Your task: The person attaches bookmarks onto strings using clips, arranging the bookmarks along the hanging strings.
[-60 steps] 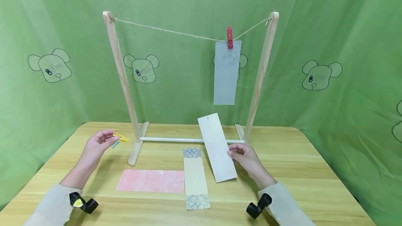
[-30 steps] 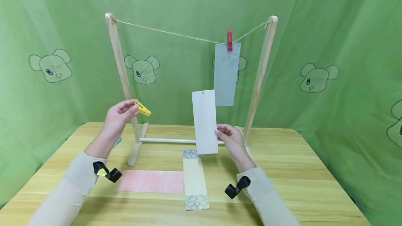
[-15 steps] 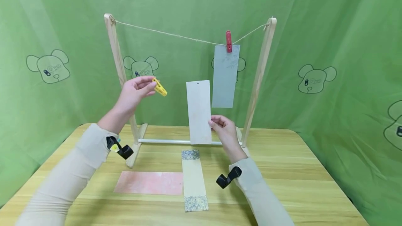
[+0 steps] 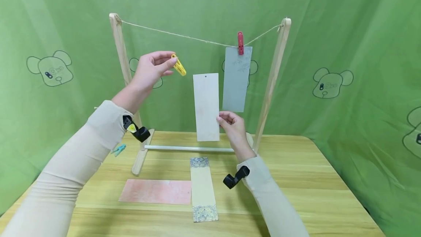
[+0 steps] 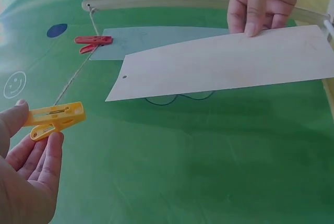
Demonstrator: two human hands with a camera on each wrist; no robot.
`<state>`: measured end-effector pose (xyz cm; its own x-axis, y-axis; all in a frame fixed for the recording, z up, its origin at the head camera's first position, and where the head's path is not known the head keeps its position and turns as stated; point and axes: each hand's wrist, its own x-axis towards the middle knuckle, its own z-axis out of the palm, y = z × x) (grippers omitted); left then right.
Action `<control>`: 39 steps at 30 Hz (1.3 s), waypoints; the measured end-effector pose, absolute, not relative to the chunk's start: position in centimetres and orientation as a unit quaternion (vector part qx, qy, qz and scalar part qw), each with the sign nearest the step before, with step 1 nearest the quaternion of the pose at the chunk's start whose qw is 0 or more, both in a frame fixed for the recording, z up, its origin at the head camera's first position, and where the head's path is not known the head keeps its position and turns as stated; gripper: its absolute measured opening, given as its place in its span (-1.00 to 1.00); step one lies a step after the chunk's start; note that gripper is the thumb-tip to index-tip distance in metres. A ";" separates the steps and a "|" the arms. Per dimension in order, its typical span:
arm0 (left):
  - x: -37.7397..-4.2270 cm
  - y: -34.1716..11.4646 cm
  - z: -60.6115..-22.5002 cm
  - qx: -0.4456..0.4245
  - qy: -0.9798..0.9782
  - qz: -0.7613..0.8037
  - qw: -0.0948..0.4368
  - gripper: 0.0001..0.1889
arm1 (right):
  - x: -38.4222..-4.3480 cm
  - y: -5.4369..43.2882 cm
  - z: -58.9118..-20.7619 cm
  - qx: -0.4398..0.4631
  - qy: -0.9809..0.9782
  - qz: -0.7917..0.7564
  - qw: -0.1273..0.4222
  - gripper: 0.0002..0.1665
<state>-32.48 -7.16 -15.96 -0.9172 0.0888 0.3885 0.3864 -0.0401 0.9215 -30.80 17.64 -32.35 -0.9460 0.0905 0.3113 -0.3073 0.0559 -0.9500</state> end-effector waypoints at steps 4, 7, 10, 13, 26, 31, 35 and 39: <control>-32.8 -6.4 -14.6 -0.180 -0.683 -0.699 0.114 -0.67 | -31.0 17.5 -31.7 0.077 -0.702 0.690 0.158 -0.87; -33.1 -5.8 -13.9 -0.189 -0.687 -0.691 0.121 -0.67 | -31.3 17.5 -31.4 0.070 -0.701 0.692 0.159 -0.86; -33.3 -5.3 -13.1 -0.198 -0.697 -0.677 0.126 -0.67 | -31.5 17.5 -31.0 0.062 -0.706 0.688 0.156 -0.83; -33.4 -4.9 -12.2 -0.204 -0.704 -0.668 0.124 -0.67 | -31.7 17.3 -30.7 0.066 -0.699 0.693 0.161 -0.86; -34.5 -3.7 -8.9 -0.174 -0.684 -0.695 0.141 -0.70 | -32.5 17.3 -30.1 0.065 -0.686 0.704 0.172 -0.87; -34.7 -3.2 -7.7 -0.158 -0.684 -0.696 0.153 -0.69 | -32.5 17.4 -29.8 0.069 -0.676 0.712 0.176 -0.88; -34.7 -2.8 -7.2 -0.144 -0.693 -0.690 0.150 -0.68 | -32.4 17.4 -29.6 0.068 -0.671 0.717 0.175 -0.88; -34.8 -2.0 -7.2 -0.140 -0.699 -0.684 0.157 -0.68 | -32.4 17.4 -29.4 0.067 -0.672 0.716 0.177 -0.86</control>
